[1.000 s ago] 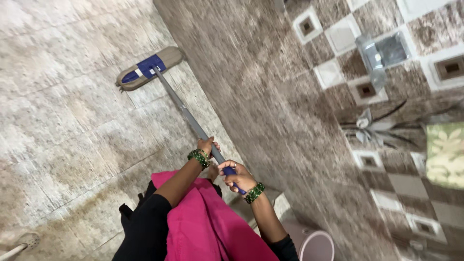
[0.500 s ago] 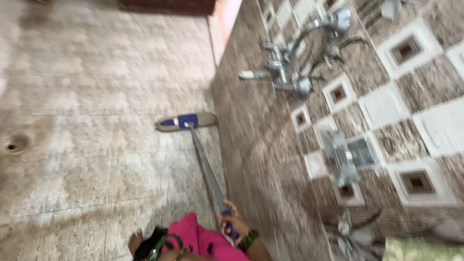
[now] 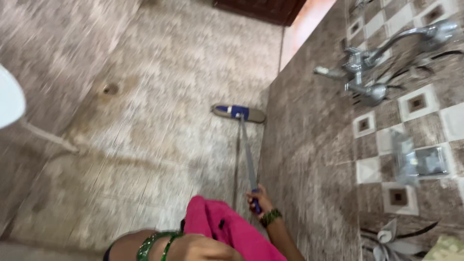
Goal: The person mops the tiled floor of a bathroom using a flat mop, navigating around fixtures like a urinal and a toilet.
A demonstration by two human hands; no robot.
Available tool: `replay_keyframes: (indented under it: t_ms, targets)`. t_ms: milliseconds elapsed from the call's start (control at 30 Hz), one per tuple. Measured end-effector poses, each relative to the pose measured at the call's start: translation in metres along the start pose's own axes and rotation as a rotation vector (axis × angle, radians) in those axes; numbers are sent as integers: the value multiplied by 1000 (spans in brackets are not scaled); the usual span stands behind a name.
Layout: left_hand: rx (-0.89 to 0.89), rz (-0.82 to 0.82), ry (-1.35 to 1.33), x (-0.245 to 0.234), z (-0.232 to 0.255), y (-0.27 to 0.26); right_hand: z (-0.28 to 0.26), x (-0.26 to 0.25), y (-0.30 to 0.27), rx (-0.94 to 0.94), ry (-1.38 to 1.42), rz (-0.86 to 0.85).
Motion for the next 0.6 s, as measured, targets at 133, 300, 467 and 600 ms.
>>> replay_keyframes:
  t_ms: [133,300,467,600]
  targets:
    - [335,48,383,3,57,-8,33,27,-3,-103,-305,54]
    - [6,37,92,60,93,-26,101,27,-27,-95,-465,108]
    - [46,127,117,74,104,-53,121,-5,-73,-185,-798,117]
    - [193,138,176,58,105,-58,160,-40,-132,-339,-784,20]
Point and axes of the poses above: each hand's wrist, its own y-axis towards the middle knuckle, its own x-axis out of the palm, z = x × y, the point moved 1 cm from there along y, towards the middle knuckle, and after that the axes turned 1 degree about z, right-handed, at the moved point
